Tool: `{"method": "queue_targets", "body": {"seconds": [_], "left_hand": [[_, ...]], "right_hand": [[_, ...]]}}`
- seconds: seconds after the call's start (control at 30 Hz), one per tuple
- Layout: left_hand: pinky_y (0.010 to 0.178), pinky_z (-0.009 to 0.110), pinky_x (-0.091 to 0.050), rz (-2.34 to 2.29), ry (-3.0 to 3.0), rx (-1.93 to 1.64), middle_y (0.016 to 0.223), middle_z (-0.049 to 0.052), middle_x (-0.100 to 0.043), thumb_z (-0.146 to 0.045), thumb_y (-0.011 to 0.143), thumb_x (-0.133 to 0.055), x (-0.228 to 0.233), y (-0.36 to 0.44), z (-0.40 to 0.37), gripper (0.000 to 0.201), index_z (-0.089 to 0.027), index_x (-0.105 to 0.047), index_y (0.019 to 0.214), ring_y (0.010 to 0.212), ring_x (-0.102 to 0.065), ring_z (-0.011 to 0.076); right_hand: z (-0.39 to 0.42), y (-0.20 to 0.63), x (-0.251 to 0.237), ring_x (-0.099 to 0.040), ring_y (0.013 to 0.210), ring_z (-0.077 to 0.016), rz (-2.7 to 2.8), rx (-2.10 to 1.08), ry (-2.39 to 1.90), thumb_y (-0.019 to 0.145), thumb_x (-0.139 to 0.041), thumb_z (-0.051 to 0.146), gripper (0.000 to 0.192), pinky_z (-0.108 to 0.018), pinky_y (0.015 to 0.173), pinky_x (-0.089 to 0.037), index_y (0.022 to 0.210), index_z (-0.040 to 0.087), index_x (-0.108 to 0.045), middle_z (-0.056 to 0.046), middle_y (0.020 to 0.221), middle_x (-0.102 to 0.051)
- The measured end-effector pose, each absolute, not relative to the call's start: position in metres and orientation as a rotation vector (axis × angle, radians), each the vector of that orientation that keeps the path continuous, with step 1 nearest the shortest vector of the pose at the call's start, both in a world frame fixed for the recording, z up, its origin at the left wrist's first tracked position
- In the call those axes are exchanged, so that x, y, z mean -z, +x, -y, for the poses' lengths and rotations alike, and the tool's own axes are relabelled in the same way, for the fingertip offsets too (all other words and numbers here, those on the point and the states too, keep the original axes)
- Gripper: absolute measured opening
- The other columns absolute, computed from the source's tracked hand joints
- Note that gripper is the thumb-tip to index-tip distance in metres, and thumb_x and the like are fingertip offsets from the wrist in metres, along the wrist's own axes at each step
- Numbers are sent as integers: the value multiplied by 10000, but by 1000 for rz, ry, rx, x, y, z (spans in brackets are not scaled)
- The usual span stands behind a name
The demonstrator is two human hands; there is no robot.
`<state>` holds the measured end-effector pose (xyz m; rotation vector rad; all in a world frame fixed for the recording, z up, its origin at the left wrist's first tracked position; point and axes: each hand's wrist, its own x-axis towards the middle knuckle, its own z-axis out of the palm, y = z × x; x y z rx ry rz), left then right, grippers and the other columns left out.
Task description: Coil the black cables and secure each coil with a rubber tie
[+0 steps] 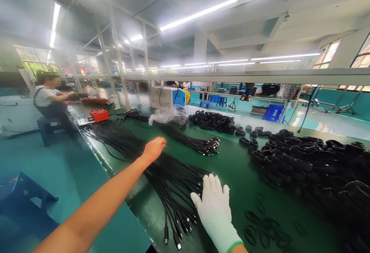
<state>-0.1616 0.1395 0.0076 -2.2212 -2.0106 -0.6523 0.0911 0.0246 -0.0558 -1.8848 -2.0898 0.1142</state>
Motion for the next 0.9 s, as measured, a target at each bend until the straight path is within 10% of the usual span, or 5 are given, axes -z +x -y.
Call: {"method": "queue_targets", "body": {"seconds": [0.2, 0.43, 0.57, 0.73, 0.9], "left_hand": [[900, 337, -427, 1898, -2030, 1084, 1075, 113, -574, -187, 967, -212, -34, -152, -125, 340, -146, -517, 1111, 994, -565, 181], [842, 196, -432, 1466, -2463, 1053, 986, 14, -621, -201, 915, -409, -7, -77, -76, 179, -217, -584, 950, 927, -567, 118], [764, 265, -462, 1423, -2566, 913, 930, 55, -635, -153, 875, -425, -3, -51, -73, 193, -192, -612, 901, 851, -571, 167], [1011, 397, -314, 1271, -2720, 886, 1135, 37, -611, -113, 812, -492, -31, -32, -36, 288, -226, -603, 1053, 1101, -468, 217], [989, 342, -299, 915, -3197, 718, 786, -18, -657, -235, 885, -488, -62, -21, -9, 189, -200, -654, 801, 813, -551, 137]], "right_hand": [[-12, 120, -3, -386, 1273, -301, 1444, -435, -1601, 802, -415, 470, 564, -483, 1079, -260, 1278, 174, -474, -107, 1357, -461], [15, 117, -40, -630, 929, -331, 764, -1960, -872, 755, -403, 672, 713, -513, 802, -490, 1178, 107, -497, -232, 1223, -541], [43, 113, -33, -538, 449, -114, 932, -1990, -829, 769, -581, 479, 448, -259, 456, -445, 1073, 151, -584, -106, 813, -670], [41, 138, -16, -191, 262, -21, 1077, -2053, -738, 819, -554, 372, 279, -156, 287, -184, 907, 113, -610, 67, 379, -425], [39, 148, 0, -437, 306, -77, 1121, -2074, -484, 809, -527, 319, 310, -184, 329, -361, 937, 48, -607, -7, 476, -557]]}}
